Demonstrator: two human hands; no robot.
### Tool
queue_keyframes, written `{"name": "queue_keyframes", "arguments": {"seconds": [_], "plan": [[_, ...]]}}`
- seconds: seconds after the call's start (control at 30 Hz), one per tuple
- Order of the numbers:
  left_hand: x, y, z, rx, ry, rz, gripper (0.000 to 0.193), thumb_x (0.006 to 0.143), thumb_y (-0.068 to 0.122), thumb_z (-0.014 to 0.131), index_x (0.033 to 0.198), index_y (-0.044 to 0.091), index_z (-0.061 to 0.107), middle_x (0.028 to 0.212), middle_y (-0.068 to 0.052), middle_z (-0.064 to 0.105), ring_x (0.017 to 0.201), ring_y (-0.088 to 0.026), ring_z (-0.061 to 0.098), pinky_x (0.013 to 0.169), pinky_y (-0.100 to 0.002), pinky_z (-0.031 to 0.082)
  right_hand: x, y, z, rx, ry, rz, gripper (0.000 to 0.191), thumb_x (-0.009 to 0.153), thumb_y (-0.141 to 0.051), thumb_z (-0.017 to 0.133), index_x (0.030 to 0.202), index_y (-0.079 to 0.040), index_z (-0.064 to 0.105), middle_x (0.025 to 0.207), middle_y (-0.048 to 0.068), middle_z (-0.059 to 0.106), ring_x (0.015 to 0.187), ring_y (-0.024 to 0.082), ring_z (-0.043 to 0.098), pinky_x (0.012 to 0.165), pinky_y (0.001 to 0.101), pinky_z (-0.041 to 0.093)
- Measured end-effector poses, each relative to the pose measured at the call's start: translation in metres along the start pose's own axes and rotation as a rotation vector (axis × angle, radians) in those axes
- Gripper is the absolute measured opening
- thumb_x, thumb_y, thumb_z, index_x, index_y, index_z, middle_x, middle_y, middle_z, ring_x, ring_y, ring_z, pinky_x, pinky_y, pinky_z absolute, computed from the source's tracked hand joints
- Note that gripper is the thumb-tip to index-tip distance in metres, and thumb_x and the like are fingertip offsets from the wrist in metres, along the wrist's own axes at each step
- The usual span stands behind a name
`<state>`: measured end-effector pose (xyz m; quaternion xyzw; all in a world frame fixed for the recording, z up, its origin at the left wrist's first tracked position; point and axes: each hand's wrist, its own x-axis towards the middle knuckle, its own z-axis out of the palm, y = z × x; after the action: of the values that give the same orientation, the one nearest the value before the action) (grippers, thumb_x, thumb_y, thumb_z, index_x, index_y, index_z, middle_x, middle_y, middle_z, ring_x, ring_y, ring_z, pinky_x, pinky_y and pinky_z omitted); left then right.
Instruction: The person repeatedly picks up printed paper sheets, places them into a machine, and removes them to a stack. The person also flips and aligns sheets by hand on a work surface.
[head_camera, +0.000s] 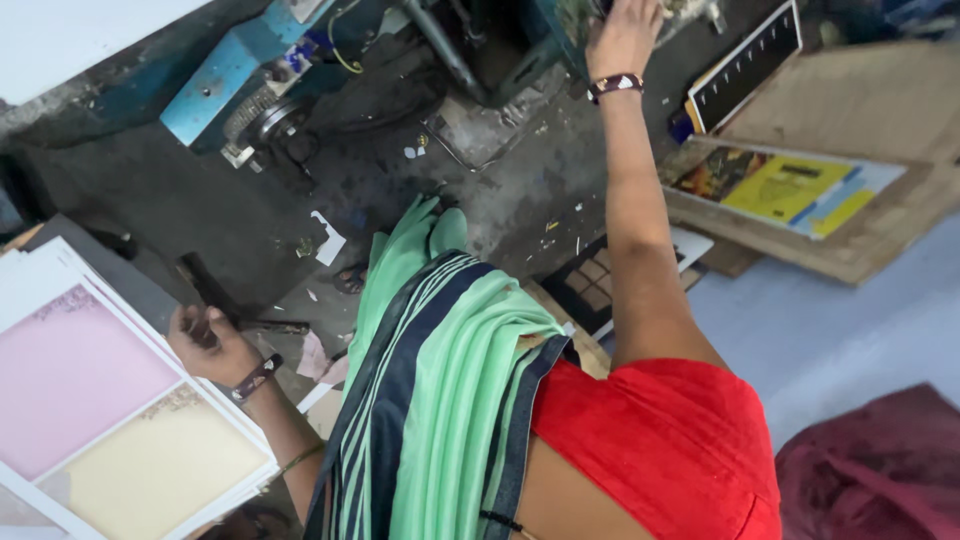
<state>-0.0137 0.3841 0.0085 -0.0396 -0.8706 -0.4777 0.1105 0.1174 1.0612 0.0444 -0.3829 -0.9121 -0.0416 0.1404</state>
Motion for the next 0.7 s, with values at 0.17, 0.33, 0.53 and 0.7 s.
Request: {"name": "queue_keyframes", "arguments": {"seconds": [0.17, 0.33, 0.53, 0.7], "plan": [[-0.016, 0.005, 0.007, -0.017, 0.082, -0.074, 0.037, 0.105, 0.017, 0.076, 0.133, -0.002, 0.062, 0.115, -0.011, 0.069, 0.098, -0.02, 0.069, 0.085, -0.032, 0.056, 0.01, 0.004, 0.007, 0.122, -0.078, 0.166, 0.073, 0.093, -0.03, 0.075, 0.148, 0.006, 0.043, 0.148, 0.027, 0.045, 0.14, 0.044, 0.038, 0.116, 0.0478, 0.03], [-0.027, 0.027, 0.027, 0.028, 0.198, -0.04, 0.033, 0.095, -0.007, 0.071, 0.127, 0.001, 0.066, 0.113, -0.015, 0.066, 0.095, -0.021, 0.072, 0.086, -0.034, 0.059, 0.027, 0.016, 0.016, -0.084, -0.075, -0.128, 0.072, 0.103, -0.037, 0.062, 0.153, 0.01, 0.043, 0.158, 0.029, 0.043, 0.146, 0.043, 0.037, 0.122, 0.0553, 0.023], [-0.036, 0.051, 0.048, 0.058, 0.334, -0.102, 0.037, 0.084, -0.007, 0.07, 0.12, 0.001, 0.065, 0.112, -0.017, 0.066, 0.091, -0.03, 0.072, 0.081, -0.038, 0.058, 0.057, 0.03, 0.04, -0.307, -0.126, -0.155, 0.073, 0.114, -0.055, 0.06, 0.147, 0.009, 0.049, 0.146, 0.031, 0.056, 0.136, 0.045, 0.052, 0.127, 0.0549, 0.033], [-0.056, 0.055, 0.04, -0.05, 0.395, -0.221, 0.032, 0.086, -0.005, 0.069, 0.117, 0.003, 0.065, 0.109, -0.016, 0.066, 0.088, -0.028, 0.073, 0.076, -0.038, 0.057, 0.069, 0.005, 0.036, -0.116, -0.15, 0.176, 0.093, 0.093, -0.05, 0.071, 0.158, 0.007, 0.037, 0.142, 0.033, 0.058, 0.127, 0.05, 0.056, 0.106, 0.0578, 0.044]]}}
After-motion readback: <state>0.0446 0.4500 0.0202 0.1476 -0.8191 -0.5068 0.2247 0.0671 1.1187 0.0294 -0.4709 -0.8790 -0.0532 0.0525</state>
